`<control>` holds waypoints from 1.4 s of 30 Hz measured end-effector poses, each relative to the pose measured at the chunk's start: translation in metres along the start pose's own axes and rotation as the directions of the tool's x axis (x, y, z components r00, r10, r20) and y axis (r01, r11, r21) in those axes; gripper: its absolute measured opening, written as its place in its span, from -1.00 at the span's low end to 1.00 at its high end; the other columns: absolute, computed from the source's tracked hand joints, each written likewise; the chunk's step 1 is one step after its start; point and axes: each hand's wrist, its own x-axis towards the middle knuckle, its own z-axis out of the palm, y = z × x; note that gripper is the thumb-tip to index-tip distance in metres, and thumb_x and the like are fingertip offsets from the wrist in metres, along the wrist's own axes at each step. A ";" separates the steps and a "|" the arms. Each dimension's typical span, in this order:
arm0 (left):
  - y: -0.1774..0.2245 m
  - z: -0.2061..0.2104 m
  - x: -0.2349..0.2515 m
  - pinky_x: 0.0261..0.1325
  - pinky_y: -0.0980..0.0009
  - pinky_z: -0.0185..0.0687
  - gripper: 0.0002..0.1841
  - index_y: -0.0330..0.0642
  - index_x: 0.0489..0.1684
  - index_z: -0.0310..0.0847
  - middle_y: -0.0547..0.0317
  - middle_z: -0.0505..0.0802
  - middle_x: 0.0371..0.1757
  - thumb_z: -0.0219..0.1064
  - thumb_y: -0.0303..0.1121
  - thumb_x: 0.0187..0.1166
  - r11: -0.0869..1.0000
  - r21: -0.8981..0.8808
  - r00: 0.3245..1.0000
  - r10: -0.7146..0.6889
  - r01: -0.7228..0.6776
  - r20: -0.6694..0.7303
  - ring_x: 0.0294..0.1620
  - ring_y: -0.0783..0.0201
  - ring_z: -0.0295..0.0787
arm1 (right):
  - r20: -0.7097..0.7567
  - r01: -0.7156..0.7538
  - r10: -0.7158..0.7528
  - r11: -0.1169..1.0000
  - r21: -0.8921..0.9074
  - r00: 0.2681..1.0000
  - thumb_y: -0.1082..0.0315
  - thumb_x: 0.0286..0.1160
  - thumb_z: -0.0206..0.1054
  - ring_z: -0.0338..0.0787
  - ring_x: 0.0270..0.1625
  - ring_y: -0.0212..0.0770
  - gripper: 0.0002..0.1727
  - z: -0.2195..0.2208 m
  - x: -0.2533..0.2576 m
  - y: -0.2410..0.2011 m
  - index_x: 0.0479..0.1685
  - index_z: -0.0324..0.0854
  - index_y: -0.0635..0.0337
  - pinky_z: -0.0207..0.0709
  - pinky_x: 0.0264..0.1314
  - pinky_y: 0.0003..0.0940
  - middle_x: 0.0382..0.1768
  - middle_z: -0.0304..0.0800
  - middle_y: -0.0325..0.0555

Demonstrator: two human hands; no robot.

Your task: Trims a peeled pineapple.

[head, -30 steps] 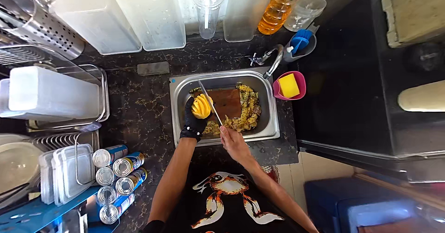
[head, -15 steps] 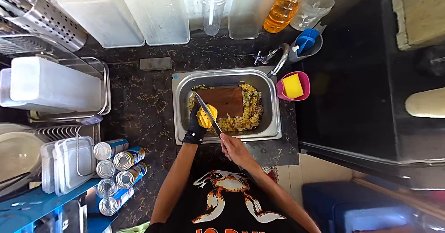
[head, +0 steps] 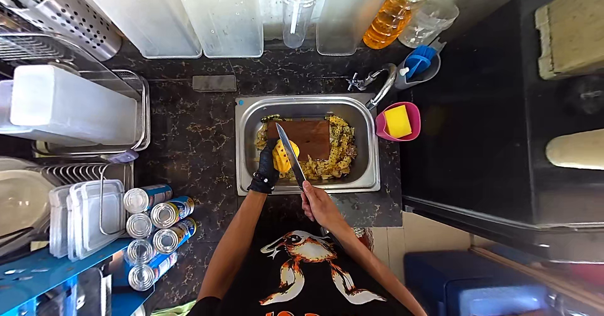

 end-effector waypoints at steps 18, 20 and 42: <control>0.031 0.050 -0.024 0.03 0.27 0.59 -0.63 -0.26 0.13 0.67 0.03 0.76 -0.09 0.03 -0.18 0.86 0.959 0.263 0.950 -0.020 0.106 -0.310 -0.12 0.27 0.66 | -0.115 0.037 -0.057 0.986 -0.165 0.992 -0.08 0.92 -0.25 0.47 -0.69 -0.39 -0.38 -0.002 0.009 -0.017 -0.38 0.52 0.12 0.44 -0.60 -0.45 -0.67 0.43 -0.32; 0.050 0.068 -0.042 0.07 0.28 0.53 -0.64 -0.36 0.14 0.65 -0.03 0.75 -0.05 0.03 -0.24 0.86 0.942 0.317 0.941 0.007 0.108 -0.339 -0.10 0.26 0.61 | -0.100 0.021 -0.040 0.982 -0.190 0.994 -0.09 0.92 -0.27 0.47 -0.67 -0.37 -0.37 -0.003 0.010 -0.015 -0.37 0.52 0.13 0.43 -0.56 -0.41 -0.65 0.43 -0.31; -0.018 0.010 0.006 0.27 0.24 0.64 -0.57 -0.24 0.27 0.70 0.01 0.83 0.16 -0.07 -0.21 0.89 0.894 0.430 0.968 0.207 -0.128 -0.143 0.14 0.28 0.74 | -0.283 -0.005 -0.102 0.935 -0.353 0.954 -0.13 0.88 -0.24 0.66 -0.49 -0.17 -0.30 -0.017 0.017 -0.018 -0.22 0.65 0.25 0.62 -0.33 -0.13 -0.55 0.59 -0.13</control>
